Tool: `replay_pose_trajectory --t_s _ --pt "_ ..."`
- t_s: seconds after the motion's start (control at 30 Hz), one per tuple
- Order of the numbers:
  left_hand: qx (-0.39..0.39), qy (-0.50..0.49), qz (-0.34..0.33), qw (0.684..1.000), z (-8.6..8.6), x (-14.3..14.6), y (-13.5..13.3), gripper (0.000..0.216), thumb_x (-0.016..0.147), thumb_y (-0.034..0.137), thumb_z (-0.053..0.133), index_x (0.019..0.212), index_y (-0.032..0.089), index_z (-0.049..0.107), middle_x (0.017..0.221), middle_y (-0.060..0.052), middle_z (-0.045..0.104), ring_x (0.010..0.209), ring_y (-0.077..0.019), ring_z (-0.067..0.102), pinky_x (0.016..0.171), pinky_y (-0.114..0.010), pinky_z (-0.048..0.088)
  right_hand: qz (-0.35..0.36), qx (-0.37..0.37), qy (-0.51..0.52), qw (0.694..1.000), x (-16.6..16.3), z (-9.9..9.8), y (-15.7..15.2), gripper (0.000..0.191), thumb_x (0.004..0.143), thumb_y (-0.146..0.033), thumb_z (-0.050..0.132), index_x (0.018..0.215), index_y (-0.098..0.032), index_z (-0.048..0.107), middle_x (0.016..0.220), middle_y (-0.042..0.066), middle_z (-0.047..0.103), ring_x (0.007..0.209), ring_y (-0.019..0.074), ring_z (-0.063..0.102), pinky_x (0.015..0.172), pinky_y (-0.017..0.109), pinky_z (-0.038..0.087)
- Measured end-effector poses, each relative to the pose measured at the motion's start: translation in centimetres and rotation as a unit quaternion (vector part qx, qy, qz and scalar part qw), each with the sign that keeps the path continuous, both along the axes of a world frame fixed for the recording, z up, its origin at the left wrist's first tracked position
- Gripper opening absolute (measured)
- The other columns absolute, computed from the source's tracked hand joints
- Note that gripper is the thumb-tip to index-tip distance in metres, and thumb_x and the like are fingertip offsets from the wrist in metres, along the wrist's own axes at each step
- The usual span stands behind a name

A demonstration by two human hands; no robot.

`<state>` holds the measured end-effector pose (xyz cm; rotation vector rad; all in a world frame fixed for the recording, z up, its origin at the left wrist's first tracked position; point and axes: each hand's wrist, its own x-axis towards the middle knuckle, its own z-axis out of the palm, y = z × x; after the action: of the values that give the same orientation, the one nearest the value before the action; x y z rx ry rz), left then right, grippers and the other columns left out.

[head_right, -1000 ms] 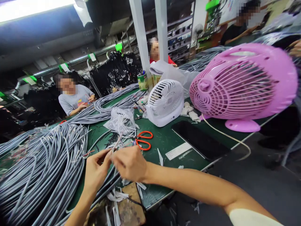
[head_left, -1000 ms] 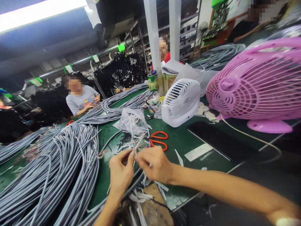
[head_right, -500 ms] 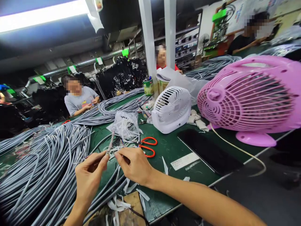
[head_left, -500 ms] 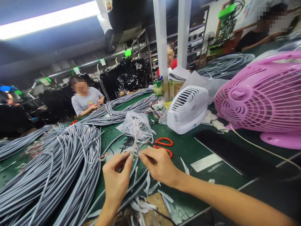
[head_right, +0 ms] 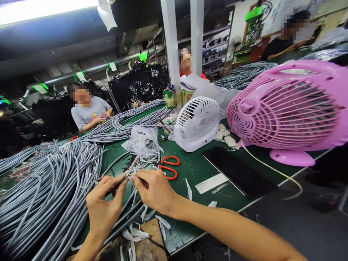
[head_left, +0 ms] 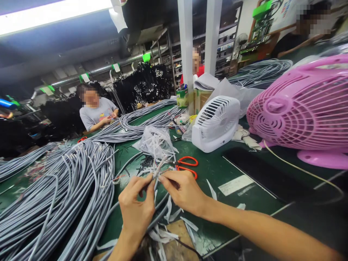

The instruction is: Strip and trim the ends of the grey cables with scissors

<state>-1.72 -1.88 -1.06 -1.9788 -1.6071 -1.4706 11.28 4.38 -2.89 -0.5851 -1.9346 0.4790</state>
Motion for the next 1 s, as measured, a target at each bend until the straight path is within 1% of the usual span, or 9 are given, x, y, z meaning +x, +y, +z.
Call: replay_pose_trajectory --t_s 0.1,0.17,0.23,0.3,0.37,0.47,0.57,0.8,1.0 --pt "0.026 0.060 0.005 0.998 -0.4 0.4 0.0 0.016 0.078 0.012 0.054 0.085 0.017 0.068 0.062 -0.001 0.061 0.050 -0.0091 0.053 0.053 -0.019 0.044 0.005 -0.056 -0.008 0.998 0.0 0.1 -0.1 0.040 0.089 -0.024 0.040 0.050 -0.016 0.046 0.042 -0.005 0.037 0.040 0.0069 0.034 0.040 0.020 0.027" --pt "0.013 0.068 0.007 0.998 -0.8 0.5 0.2 0.018 0.079 0.012 0.052 0.085 0.016 0.068 0.062 -0.001 0.061 0.051 -0.0098 0.055 0.052 -0.019 0.044 -0.003 -0.035 0.005 0.999 0.1 0.0 -0.6 0.039 0.090 -0.024 0.039 0.052 -0.016 0.047 0.044 -0.004 0.040 0.041 0.0070 0.035 0.040 0.020 0.028" --pt "-0.034 0.053 0.025 0.998 -1.1 0.3 0.8 0.018 0.077 0.014 0.052 0.081 0.015 0.070 0.061 -0.003 0.062 0.050 -0.0115 0.056 0.050 -0.020 0.044 0.010 0.058 0.025 0.998 0.1 -0.1 -1.4 0.037 0.090 -0.022 0.037 0.056 -0.016 0.050 0.045 -0.003 0.044 0.041 0.0081 0.039 0.042 0.021 0.030" --pt "-0.113 0.016 0.046 0.992 -1.3 -0.2 1.6 0.017 0.074 0.016 0.054 0.072 0.015 0.071 0.061 -0.004 0.066 0.052 -0.0144 0.059 0.051 -0.023 0.046 0.053 0.175 0.044 0.982 0.1 -0.1 -2.2 0.035 0.090 -0.023 0.035 0.061 -0.016 0.055 0.045 -0.001 0.047 0.040 0.0095 0.040 0.043 0.023 0.031" --pt "-0.185 -0.049 0.038 0.981 -1.1 -0.7 2.1 0.018 0.074 0.020 0.055 0.067 0.015 0.071 0.062 -0.005 0.068 0.056 -0.0163 0.062 0.054 -0.024 0.048 0.072 0.230 0.048 0.969 0.2 -0.1 -2.3 0.034 0.090 -0.023 0.036 0.065 -0.016 0.057 0.044 -0.001 0.049 0.039 0.0104 0.042 0.044 0.024 0.032" --pt "-0.177 -0.119 0.025 0.977 -0.2 -0.9 1.8 0.026 0.078 0.029 0.051 0.076 0.014 0.072 0.065 -0.005 0.069 0.057 -0.0165 0.062 0.054 -0.024 0.048 -0.022 0.155 0.003 0.988 0.6 0.2 -0.9 0.028 0.087 -0.018 0.043 0.066 -0.015 0.060 0.055 0.003 0.060 0.049 0.0116 0.052 0.050 0.023 0.036" --pt "-0.145 -0.141 0.011 0.979 0.7 -0.6 0.8 0.028 0.078 0.032 0.052 0.076 0.013 0.072 0.061 -0.004 0.067 0.055 -0.0157 0.060 0.051 -0.022 0.047 -0.098 0.122 -0.026 0.987 0.9 0.6 0.7 0.027 0.086 -0.021 0.047 0.064 -0.015 0.062 0.056 0.002 0.061 0.051 0.0121 0.054 0.052 0.024 0.035" --pt "-0.140 -0.112 -0.004 0.984 0.8 -0.2 0.0 0.029 0.079 0.032 0.052 0.079 0.012 0.073 0.058 -0.003 0.064 0.052 -0.0144 0.058 0.048 -0.021 0.045 -0.083 0.114 -0.020 0.990 0.9 0.7 0.8 0.029 0.086 -0.025 0.048 0.062 -0.016 0.062 0.053 0.001 0.058 0.047 0.0105 0.049 0.051 0.023 0.032" --pt "-0.148 -0.105 -0.006 0.983 0.9 -0.2 -0.2 0.029 0.081 0.032 0.051 0.080 0.013 0.072 0.054 -0.002 0.061 0.046 -0.0117 0.051 0.043 -0.020 0.039 -0.032 0.111 0.012 0.993 0.8 0.7 0.6 0.028 0.085 -0.023 0.048 0.062 -0.015 0.061 0.051 0.001 0.057 0.043 0.0092 0.046 0.049 0.022 0.034"
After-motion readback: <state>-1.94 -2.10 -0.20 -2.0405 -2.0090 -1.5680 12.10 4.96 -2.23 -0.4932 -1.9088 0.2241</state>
